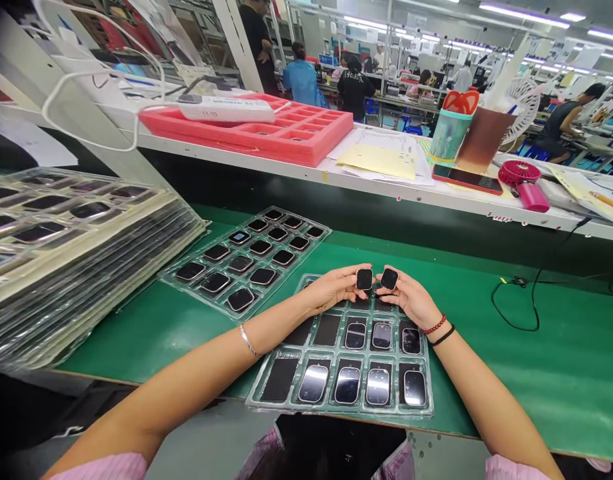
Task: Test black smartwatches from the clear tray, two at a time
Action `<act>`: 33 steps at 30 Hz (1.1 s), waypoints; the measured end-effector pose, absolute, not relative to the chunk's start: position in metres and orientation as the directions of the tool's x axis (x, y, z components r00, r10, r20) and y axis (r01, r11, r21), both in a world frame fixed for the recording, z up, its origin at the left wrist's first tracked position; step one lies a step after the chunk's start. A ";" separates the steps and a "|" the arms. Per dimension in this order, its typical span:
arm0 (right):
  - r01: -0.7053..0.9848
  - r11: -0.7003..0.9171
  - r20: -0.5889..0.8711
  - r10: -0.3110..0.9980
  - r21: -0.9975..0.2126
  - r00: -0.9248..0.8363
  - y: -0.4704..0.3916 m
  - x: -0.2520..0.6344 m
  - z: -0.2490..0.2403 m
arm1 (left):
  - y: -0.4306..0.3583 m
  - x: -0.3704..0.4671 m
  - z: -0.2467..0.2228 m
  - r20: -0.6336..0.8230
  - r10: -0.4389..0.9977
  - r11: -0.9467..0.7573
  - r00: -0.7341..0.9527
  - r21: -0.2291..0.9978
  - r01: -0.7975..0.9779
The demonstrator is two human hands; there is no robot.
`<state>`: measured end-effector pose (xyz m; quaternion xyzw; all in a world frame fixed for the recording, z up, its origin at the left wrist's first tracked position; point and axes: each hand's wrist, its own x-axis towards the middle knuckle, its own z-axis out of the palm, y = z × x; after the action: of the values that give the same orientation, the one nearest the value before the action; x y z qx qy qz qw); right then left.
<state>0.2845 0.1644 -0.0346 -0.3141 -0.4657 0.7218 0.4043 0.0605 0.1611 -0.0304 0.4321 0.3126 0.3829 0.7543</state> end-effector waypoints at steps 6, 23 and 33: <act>-0.232 -0.200 -0.043 0.838 -0.952 -0.544 0.157 0.288 -0.028 | 0.160 0.060 -0.026 -0.080 0.819 0.289 0.568 0.913 -0.288; -0.253 -0.193 -0.046 0.870 -0.948 -0.491 0.160 0.286 -0.036 | 0.159 0.062 -0.030 -0.080 0.864 0.243 0.497 0.931 -0.273; -0.250 -0.170 -0.037 0.886 -0.953 -0.462 0.158 0.284 -0.036 | 0.161 0.064 -0.035 -0.062 0.888 0.195 0.456 0.948 -0.251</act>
<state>0.2841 0.1582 -0.0356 -0.3196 -0.4977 0.6951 0.4087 0.0644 0.1605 -0.0348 0.4871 0.3271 0.4064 0.7004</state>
